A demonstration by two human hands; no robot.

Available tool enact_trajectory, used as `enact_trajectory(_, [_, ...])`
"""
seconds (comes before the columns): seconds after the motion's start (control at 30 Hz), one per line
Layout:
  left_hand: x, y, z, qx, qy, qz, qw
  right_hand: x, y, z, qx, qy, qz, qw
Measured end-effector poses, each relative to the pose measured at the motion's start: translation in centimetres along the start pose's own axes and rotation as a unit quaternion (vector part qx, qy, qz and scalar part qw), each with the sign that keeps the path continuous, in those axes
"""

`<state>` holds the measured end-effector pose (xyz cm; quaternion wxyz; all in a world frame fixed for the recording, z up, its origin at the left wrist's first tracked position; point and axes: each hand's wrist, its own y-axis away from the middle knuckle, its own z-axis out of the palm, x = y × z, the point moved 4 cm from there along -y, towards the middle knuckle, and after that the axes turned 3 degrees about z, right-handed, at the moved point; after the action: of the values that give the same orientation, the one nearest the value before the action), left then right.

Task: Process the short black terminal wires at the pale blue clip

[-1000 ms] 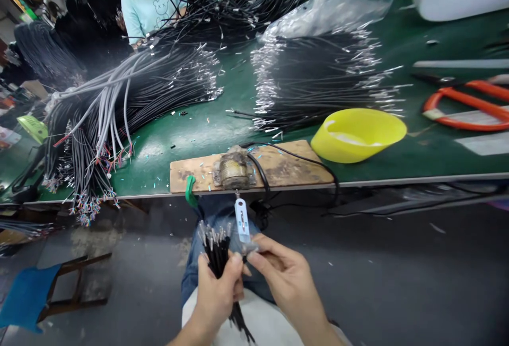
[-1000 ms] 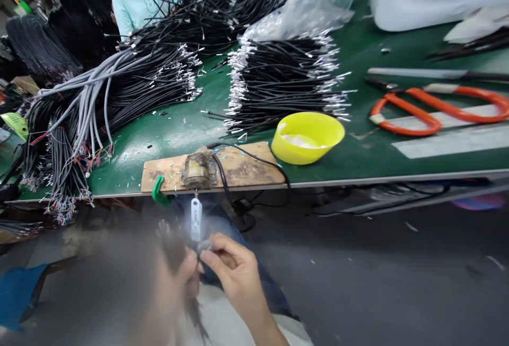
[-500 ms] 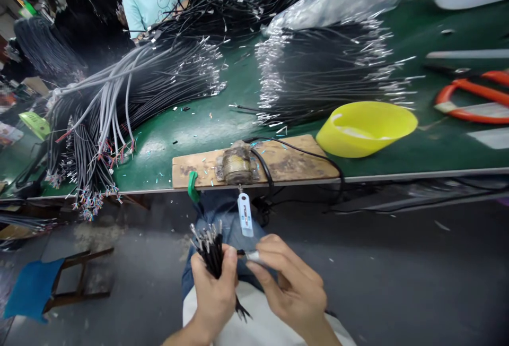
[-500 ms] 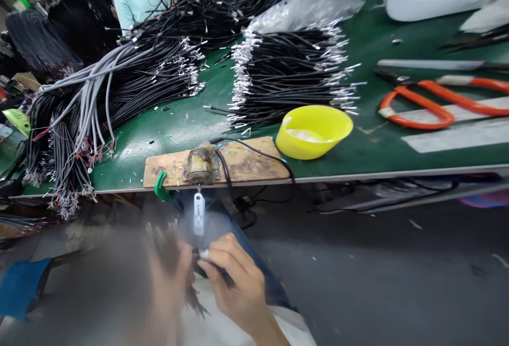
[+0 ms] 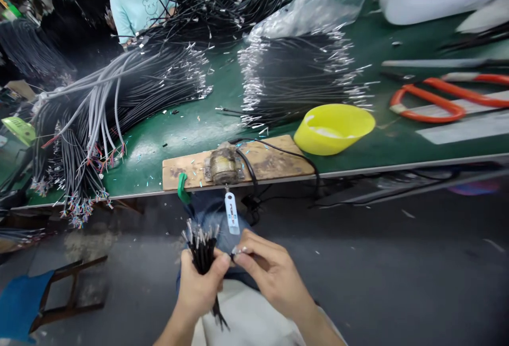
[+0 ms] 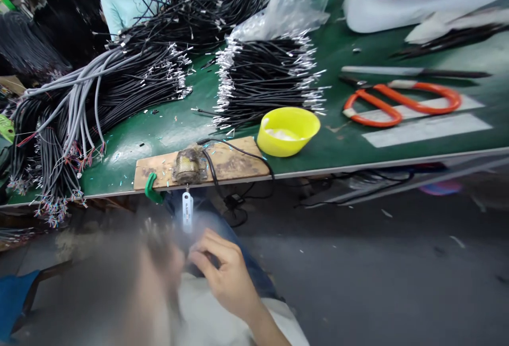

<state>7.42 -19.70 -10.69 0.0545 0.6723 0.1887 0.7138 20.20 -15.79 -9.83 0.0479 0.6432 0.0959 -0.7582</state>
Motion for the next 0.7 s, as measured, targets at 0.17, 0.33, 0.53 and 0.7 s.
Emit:
enact_trajectory(0.17, [1.5,-0.9,0.1,-0.089,-0.001,0.031,0.996,1.6,0.3,1.2,-0.095,-0.274,0.145,0.946])
enact_trajectory(0.33, [1.8,-1.2,0.4,-0.081,-0.007,0.071,0.994,1.9,-1.2,0.5,-0.046,-0.252,0.212,0.943])
enact_trajectory(0.53, [2.4,-0.6,-0.1,-0.021,-0.024,0.130,0.991,0.6,-5.3,-1.2,0.051,-0.188,0.159,0.968])
enact_trajectory(0.7, [3.6,-0.9,-0.2,0.018,-0.029,0.170,0.985,0.2,-6.2,0.5,0.033,-0.251,0.189,0.949])
